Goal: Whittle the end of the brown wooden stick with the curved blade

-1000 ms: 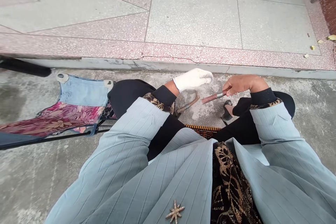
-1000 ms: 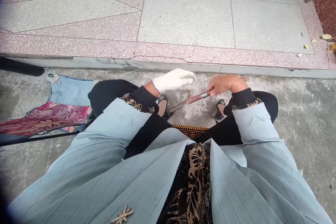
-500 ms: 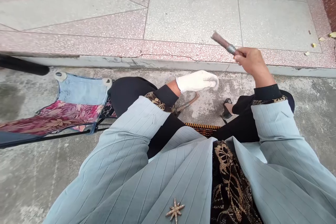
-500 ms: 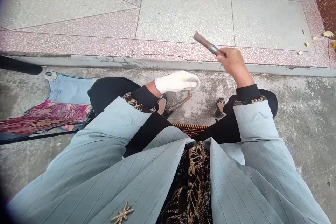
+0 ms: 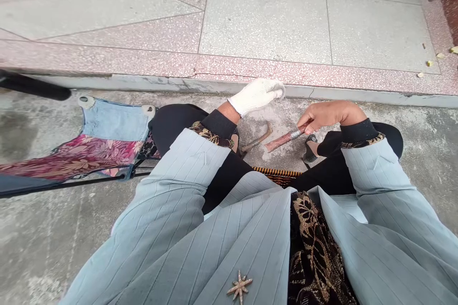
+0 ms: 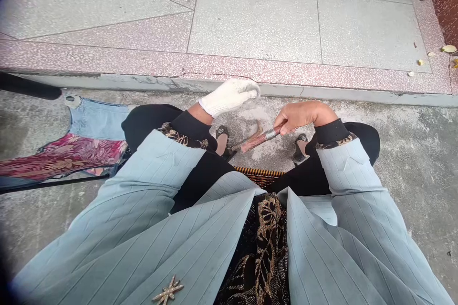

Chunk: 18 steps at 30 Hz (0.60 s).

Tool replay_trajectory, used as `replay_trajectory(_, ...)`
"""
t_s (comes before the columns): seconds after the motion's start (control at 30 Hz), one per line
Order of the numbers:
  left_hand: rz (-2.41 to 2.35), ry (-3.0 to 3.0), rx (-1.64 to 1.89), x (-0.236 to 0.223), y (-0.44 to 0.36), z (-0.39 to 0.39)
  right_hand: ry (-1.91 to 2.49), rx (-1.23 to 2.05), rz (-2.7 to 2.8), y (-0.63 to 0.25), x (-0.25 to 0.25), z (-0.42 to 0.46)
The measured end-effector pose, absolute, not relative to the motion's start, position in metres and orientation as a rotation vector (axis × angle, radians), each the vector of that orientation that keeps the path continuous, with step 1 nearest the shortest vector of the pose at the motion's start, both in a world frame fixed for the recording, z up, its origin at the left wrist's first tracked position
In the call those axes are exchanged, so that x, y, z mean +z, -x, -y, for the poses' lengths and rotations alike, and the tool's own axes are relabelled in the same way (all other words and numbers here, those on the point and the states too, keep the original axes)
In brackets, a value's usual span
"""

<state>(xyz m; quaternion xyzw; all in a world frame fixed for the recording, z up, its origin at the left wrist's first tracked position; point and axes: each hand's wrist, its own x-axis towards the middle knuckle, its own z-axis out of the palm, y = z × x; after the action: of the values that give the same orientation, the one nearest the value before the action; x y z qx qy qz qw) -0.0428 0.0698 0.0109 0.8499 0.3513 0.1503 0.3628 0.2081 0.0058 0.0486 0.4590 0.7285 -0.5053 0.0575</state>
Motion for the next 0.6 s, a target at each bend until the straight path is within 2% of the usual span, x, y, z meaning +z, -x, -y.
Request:
replay_trajectory(0.1, -0.957, -2.190, 0.353, 0.002, 0.039, -0.072, -1.522, -1.582, -2.331, -0.216, 0.069, -0.003)
replay_trajectory(0.2, -0.861, -2.081, 0.311, 0.000, 0.031, -0.063, -2.127, -1.581, -2.577, -0.227, 0.076, -0.006)
replay_trajectory(0.27, -0.712, -1.954, 0.242, 0.002, 0.025, -0.053, -2.530, -1.431, -2.580, -0.232, 0.070, -0.012)
replay_trajectory(0.33, -0.574, -1.862, 0.171, 0.005, 0.021, -0.044, -2.691, -1.204, -2.465, -0.234, 0.060, -0.019)
replay_trajectory(0.4, -0.485, -1.827, 0.133, 0.007, 0.021, -0.039, -2.666, -0.938, -2.367, -0.234, 0.049, -0.024)
replay_trajectory(0.47, -0.466, -1.850, 0.129, 0.009, 0.023, -0.038, -2.480, -0.807, -2.327, -0.231, 0.038, -0.026)
replay_trajectory(0.6, -0.595, -1.969, 0.248, 0.012, 0.033, -0.046, -2.037, -1.035, -2.318, -0.224, 0.026, -0.019)
